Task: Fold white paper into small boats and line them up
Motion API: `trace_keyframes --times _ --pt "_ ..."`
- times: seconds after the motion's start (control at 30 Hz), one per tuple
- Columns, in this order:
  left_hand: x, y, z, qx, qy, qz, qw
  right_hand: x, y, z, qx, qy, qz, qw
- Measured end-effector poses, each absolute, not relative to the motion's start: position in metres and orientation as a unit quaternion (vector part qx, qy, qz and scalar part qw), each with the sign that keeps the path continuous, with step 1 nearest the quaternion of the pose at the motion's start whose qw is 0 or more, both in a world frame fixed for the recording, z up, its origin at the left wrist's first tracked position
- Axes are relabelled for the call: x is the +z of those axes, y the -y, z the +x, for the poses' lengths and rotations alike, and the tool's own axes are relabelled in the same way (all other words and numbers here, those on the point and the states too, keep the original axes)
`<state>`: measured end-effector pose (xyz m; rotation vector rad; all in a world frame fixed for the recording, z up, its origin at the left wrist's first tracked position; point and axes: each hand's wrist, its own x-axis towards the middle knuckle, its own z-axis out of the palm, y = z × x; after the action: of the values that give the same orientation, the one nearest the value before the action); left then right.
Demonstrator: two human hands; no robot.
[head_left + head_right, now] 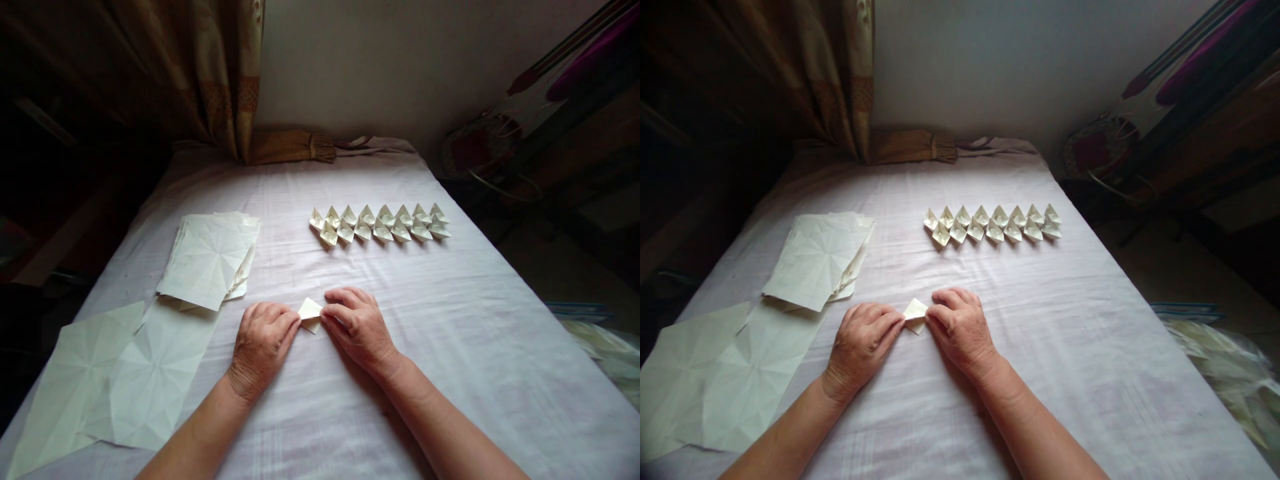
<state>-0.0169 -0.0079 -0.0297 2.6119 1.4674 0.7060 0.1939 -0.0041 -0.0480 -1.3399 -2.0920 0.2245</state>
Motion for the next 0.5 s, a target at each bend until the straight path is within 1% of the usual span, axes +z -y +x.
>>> trace_keyframes --times 0.13,0.23,0.5 --pt "-0.031 0.006 -0.014 0.219 -0.517 0.824 0.073 -0.047 0.003 0.192 0.115 0.784 -0.531 0.301" --pt "-0.031 0.004 -0.011 0.217 -0.536 0.811 0.084 -0.046 0.002 0.188 0.121 0.771 -0.549 0.299" --pt "-0.033 0.001 -0.004 0.197 -0.555 0.807 0.053 -0.044 0.001 0.176 0.115 0.748 -0.59 0.281"
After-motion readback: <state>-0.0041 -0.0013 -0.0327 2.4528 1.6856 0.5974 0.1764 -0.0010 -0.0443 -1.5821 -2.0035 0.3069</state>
